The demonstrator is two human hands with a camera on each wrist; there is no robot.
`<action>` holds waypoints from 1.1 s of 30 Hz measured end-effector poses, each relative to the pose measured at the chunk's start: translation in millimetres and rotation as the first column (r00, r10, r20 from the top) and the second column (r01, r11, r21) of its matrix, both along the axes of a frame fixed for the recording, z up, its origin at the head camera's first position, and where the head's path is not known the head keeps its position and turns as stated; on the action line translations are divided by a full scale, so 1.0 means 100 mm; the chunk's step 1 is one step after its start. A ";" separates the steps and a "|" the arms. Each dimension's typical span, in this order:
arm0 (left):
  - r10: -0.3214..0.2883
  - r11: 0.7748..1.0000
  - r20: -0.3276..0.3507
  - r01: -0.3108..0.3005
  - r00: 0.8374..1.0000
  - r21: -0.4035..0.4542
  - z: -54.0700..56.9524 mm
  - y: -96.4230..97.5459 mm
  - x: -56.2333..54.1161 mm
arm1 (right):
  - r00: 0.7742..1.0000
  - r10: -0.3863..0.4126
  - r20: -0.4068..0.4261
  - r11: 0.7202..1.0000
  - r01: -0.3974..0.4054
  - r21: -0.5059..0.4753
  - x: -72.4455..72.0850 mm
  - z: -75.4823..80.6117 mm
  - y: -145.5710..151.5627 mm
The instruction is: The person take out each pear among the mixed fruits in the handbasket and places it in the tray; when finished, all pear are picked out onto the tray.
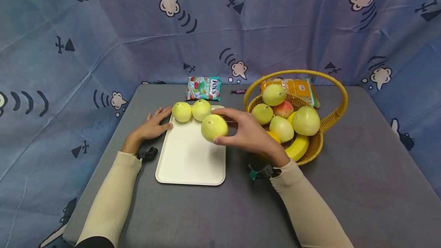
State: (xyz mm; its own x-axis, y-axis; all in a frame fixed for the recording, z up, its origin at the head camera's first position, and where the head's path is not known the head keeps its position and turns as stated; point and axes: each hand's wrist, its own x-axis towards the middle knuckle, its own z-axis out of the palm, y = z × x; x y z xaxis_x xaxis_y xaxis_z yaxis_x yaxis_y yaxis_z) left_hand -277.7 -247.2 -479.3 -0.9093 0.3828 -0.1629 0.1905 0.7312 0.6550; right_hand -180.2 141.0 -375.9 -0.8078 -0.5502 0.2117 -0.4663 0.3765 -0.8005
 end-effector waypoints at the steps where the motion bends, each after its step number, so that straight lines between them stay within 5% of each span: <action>1: -0.001 1.000 -0.003 0.001 1.000 -0.009 0.00 0.00 0.00 | 1.000 0.006 0.004 1.000 -0.006 -0.003 -0.03 -0.02 -0.05; 11: -0.004 1.000 -0.006 0.004 1.000 -0.016 0.06 0.02 0.03 | 0.999 0.035 0.040 0.999 -0.033 -0.040 -0.24 -0.28 -0.55; 22: -0.013 1.000 -0.040 0.014 0.999 0.019 -0.11 -0.05 -0.06 | 0.993 0.012 0.121 0.996 -0.001 -0.089 -0.42 -0.67 -0.96; 33: -0.010 1.000 -0.018 0.009 1.000 -0.027 0.06 0.01 0.04 | 0.992 -0.062 0.108 0.995 0.070 -0.071 -0.48 -0.95 -1.19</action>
